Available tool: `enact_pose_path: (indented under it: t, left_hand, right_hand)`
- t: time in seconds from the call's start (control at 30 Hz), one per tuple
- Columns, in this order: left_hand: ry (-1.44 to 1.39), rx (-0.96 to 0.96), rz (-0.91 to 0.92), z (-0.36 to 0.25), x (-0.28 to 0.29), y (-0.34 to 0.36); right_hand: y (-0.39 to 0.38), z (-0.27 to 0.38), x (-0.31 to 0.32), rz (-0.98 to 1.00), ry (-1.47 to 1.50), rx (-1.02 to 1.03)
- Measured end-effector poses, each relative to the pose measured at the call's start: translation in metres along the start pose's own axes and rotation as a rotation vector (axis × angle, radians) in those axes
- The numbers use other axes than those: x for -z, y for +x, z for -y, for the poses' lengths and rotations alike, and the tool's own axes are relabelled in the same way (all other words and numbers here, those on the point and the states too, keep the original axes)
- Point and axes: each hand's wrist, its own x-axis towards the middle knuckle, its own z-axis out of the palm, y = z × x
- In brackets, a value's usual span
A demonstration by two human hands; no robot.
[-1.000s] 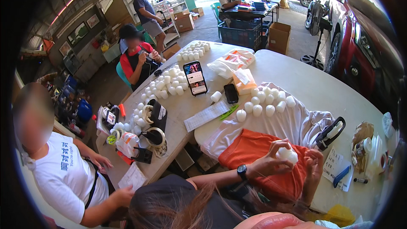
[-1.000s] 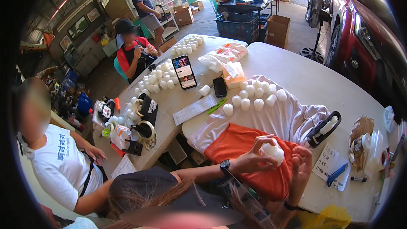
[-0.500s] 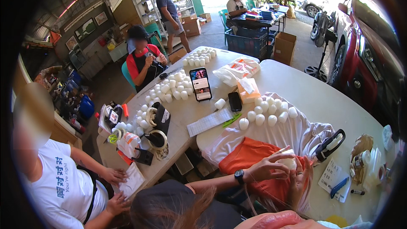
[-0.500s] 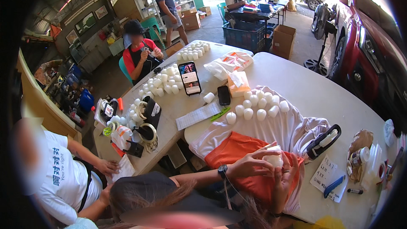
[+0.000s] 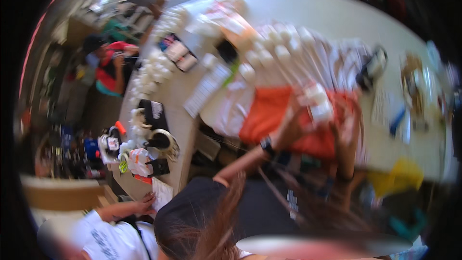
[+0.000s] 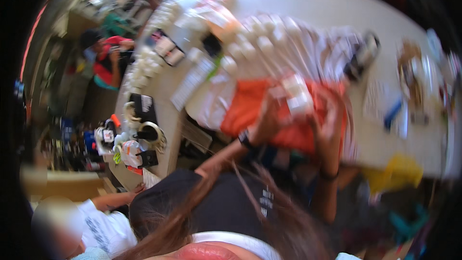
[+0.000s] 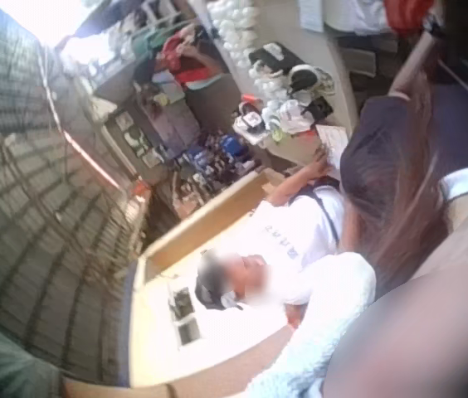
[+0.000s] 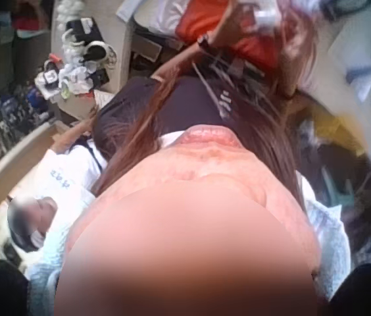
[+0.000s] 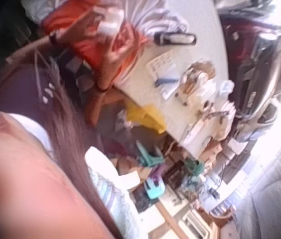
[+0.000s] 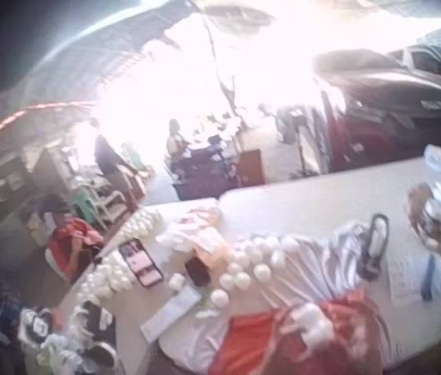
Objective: The person wraps small white dough balls in plastic film by hand. They pick up a dough ball, place it on a sheet of plastic, and fold the plastic around it to create a sealed package. The wrapped items are placed on a red cloth on the table.
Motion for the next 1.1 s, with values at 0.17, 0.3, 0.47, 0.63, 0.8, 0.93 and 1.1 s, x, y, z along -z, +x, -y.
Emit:
enact_pose_path:
  t: [0.17,0.3,0.47,0.63,0.8,0.93,1.1]
  left_hand:
    - [-0.509,0.172,0.016,0.006,-0.014,-0.006]
    - [-0.500,0.119,0.058,0.003,-0.014,0.000]
    - [-0.473,0.113,0.081,0.000,-0.013,0.004]
    - [-0.603,0.202,0.012,-0.005,-0.015,0.004]
    - [-0.574,0.270,0.041,-0.011,-0.010,0.008]
    - [-0.551,0.335,0.078,-0.011,-0.007,0.011]
    - [-0.440,0.335,0.075,-0.009,-0.006,0.012]
  right_hand:
    - [-0.015,0.027,0.025,-0.182,0.217,-0.123]
    - [-0.017,0.045,0.018,-0.061,0.331,-0.260]
    - [-0.004,0.053,0.006,0.177,0.718,-0.530]
    - [0.007,0.055,0.002,0.240,0.723,-0.568]
    - [0.013,0.054,0.000,0.228,0.323,-0.542]
    - [0.013,0.051,0.005,0.279,0.216,-0.509]
    - [0.004,0.046,0.011,0.264,0.230,-0.518]
